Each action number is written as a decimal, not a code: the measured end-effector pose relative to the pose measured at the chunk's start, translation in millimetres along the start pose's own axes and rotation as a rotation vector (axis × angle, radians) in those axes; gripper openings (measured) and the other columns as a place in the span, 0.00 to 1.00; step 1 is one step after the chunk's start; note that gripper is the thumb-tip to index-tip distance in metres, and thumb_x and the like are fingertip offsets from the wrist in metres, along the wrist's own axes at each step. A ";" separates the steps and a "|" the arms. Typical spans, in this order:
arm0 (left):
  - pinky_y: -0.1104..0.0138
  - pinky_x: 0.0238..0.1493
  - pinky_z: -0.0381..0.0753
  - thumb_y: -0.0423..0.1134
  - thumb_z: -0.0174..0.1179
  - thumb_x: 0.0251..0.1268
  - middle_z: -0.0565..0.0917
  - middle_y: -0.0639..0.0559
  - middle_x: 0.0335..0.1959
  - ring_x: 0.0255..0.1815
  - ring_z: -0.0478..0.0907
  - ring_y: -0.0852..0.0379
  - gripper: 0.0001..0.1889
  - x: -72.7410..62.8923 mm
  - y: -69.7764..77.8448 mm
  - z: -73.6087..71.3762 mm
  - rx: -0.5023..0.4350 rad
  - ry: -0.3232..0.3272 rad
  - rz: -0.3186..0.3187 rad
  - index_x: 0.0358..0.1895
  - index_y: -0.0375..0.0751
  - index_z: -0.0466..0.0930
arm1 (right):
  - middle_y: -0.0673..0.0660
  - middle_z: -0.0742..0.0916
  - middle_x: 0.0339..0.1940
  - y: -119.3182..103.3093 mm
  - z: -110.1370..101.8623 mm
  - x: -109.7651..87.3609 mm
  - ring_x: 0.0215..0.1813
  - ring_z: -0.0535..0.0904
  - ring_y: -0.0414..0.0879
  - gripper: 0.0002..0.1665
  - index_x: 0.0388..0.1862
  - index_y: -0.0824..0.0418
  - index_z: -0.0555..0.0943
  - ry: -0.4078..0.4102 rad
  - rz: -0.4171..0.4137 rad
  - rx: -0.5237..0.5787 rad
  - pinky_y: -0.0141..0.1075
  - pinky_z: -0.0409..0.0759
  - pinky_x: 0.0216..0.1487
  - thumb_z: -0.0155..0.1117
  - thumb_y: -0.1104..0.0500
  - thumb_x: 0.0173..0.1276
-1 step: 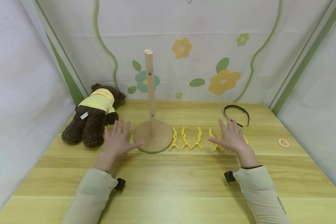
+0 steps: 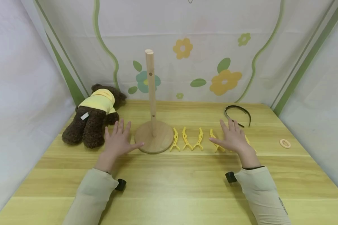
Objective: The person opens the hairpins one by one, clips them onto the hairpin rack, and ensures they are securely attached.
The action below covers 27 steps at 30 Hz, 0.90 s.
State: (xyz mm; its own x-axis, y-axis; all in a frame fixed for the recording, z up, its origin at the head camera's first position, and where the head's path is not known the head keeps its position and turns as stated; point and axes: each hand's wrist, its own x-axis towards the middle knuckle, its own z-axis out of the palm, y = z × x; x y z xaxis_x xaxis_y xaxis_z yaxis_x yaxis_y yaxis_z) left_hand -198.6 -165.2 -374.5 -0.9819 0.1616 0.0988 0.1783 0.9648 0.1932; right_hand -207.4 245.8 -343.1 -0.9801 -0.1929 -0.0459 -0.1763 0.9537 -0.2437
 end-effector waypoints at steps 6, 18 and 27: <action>0.43 0.52 0.21 0.77 0.43 0.38 0.35 0.38 0.66 0.64 0.26 0.44 0.57 0.4 -1.1 0.2 -0.001 -0.001 -0.009 0.68 0.40 0.40 | 0.72 0.41 0.65 1.0 -0.3 -0.3 0.63 0.29 0.66 0.59 0.68 0.62 0.39 -0.002 0.005 -0.011 0.64 0.36 0.52 0.47 0.28 0.52; 0.41 0.53 0.26 0.74 0.48 0.39 0.35 0.36 0.66 0.65 0.31 0.42 0.57 -9.1 -3.1 -2.0 -0.075 0.032 -0.003 0.67 0.39 0.39 | 0.75 0.47 0.63 12.5 -13.5 -13.6 0.61 0.37 0.72 0.58 0.67 0.66 0.42 0.049 -0.036 -0.030 0.66 0.42 0.50 0.48 0.29 0.53; 0.41 0.54 0.32 0.68 0.55 0.40 0.39 0.36 0.66 0.64 0.36 0.39 0.56 -8.6 -3.3 19.5 -0.299 0.053 0.010 0.68 0.40 0.38 | 0.78 0.51 0.61 63.8 -10.0 -33.9 0.60 0.43 0.73 0.55 0.67 0.69 0.40 0.129 -0.040 0.083 0.67 0.45 0.48 0.55 0.38 0.56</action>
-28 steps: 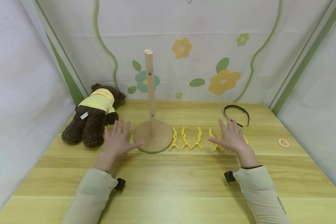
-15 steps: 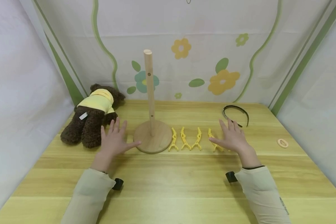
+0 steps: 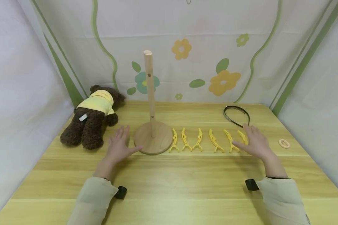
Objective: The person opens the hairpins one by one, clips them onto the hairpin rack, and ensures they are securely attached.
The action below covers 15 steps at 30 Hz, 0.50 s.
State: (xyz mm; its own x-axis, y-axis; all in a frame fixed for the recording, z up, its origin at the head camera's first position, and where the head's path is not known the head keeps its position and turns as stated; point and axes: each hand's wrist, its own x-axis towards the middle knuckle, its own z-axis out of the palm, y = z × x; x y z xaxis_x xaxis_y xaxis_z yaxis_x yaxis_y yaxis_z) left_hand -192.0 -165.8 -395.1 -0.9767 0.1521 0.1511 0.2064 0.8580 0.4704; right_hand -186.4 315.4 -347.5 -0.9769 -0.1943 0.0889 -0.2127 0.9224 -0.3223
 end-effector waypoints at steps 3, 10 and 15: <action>0.42 0.55 0.34 0.67 0.56 0.41 0.41 0.38 0.66 0.64 0.37 0.40 0.55 2.2 -2.9 5.6 -0.107 -0.005 0.007 0.68 0.41 0.39 | 0.77 0.50 0.62 19.0 4.3 -5.9 0.59 0.44 0.73 0.54 0.66 0.70 0.38 -0.019 0.024 0.130 0.64 0.46 0.50 0.56 0.42 0.58; 0.41 0.54 0.36 0.63 0.60 0.41 0.46 0.35 0.65 0.64 0.40 0.39 0.53 3.0 -8.4 22.1 -0.188 0.002 0.002 0.67 0.38 0.45 | 0.76 0.46 0.63 44.0 15.4 -15.7 0.58 0.44 0.74 0.55 0.67 0.63 0.32 -0.123 0.219 0.316 0.64 0.48 0.50 0.53 0.40 0.59; 0.41 0.54 0.37 0.67 0.57 0.40 0.50 0.35 0.64 0.64 0.42 0.40 0.52 7.5 -6.8 32.8 -0.125 0.004 0.028 0.66 0.38 0.49 | 0.78 0.49 0.61 55.8 21.7 -19.2 0.59 0.46 0.73 0.54 0.66 0.71 0.38 -0.122 0.228 0.350 0.62 0.50 0.52 0.53 0.40 0.59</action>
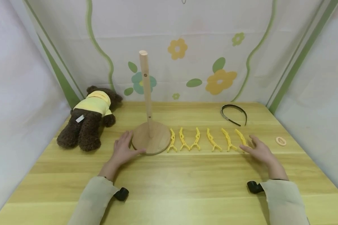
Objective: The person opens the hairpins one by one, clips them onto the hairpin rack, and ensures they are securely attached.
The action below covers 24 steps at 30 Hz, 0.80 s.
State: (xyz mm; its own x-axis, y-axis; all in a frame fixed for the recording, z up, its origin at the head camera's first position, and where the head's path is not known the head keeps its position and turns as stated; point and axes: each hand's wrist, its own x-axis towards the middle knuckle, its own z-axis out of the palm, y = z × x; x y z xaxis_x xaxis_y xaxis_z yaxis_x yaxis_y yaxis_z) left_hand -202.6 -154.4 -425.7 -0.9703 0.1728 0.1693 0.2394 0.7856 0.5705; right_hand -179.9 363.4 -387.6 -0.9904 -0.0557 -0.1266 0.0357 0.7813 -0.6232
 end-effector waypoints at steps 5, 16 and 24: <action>0.41 0.54 0.35 0.71 0.53 0.39 0.51 0.35 0.63 0.63 0.44 0.39 0.53 0.6 -1.4 5.8 0.095 -0.014 0.009 0.66 0.40 0.51 | 0.78 0.52 0.61 7.6 3.7 1.3 0.58 0.49 0.73 0.53 0.65 0.74 0.42 0.012 -0.009 -0.010 0.61 0.53 0.51 0.54 0.40 0.58; 0.42 0.55 0.35 0.72 0.51 0.39 0.52 0.35 0.63 0.64 0.43 0.39 0.52 -1.4 -2.3 7.0 0.136 -0.015 0.011 0.66 0.40 0.51 | 0.78 0.63 0.55 17.3 5.7 0.6 0.55 0.55 0.72 0.48 0.58 0.81 0.54 0.096 -0.049 -0.049 0.60 0.55 0.50 0.57 0.44 0.58; 0.42 0.55 0.36 0.72 0.51 0.39 0.53 0.35 0.63 0.63 0.44 0.39 0.52 -0.4 -2.3 6.9 0.147 -0.011 0.016 0.66 0.41 0.50 | 0.80 0.62 0.53 24.7 2.9 -4.1 0.53 0.57 0.74 0.44 0.58 0.80 0.56 0.161 -0.024 -0.032 0.61 0.56 0.47 0.56 0.46 0.59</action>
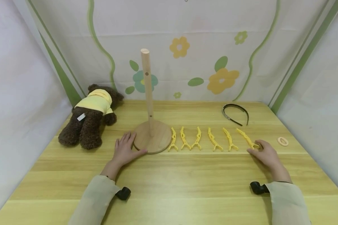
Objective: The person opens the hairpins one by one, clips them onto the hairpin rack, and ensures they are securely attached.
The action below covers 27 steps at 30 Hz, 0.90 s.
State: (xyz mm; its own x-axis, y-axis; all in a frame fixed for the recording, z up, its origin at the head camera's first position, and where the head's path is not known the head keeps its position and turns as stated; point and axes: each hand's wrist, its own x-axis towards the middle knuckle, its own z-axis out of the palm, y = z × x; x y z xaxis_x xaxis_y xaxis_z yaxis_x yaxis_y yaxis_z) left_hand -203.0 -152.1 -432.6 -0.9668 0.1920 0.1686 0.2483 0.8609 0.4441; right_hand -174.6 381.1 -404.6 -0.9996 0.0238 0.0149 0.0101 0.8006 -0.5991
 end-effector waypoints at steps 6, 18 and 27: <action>0.42 0.55 0.36 0.71 0.52 0.40 0.52 0.35 0.63 0.63 0.44 0.39 0.52 0.8 1.9 -2.5 -0.007 -0.005 -0.002 0.66 0.41 0.51 | 0.78 0.61 0.56 6.1 -1.0 -1.2 0.55 0.54 0.73 0.37 0.55 0.77 0.62 0.055 0.009 0.019 0.61 0.54 0.49 0.56 0.48 0.60; 0.43 0.55 0.35 0.72 0.51 0.40 0.52 0.35 0.63 0.63 0.44 0.39 0.52 0.1 2.2 -3.0 -0.013 -0.014 -0.012 0.66 0.40 0.51 | 0.77 0.70 0.48 13.5 -2.9 -2.1 0.48 0.65 0.69 0.32 0.52 0.76 0.67 0.177 -0.014 0.041 0.57 0.63 0.42 0.57 0.51 0.60; 0.43 0.55 0.35 0.71 0.52 0.40 0.52 0.35 0.63 0.64 0.43 0.39 0.52 -0.2 2.3 -1.5 -0.016 -0.015 -0.013 0.66 0.40 0.51 | 0.75 0.73 0.45 14.8 -3.0 -2.0 0.46 0.70 0.63 0.37 0.57 0.78 0.61 0.198 0.037 0.090 0.22 0.67 0.31 0.56 0.50 0.61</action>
State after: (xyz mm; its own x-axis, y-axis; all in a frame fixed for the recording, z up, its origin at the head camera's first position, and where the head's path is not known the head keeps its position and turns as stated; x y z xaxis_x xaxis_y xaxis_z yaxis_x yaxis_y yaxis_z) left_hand -202.2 -150.9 -430.3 -0.9707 0.1884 0.1494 0.2369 0.8558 0.4599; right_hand -172.3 394.8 -411.1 -0.9739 0.1765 0.1428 0.0359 0.7406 -0.6710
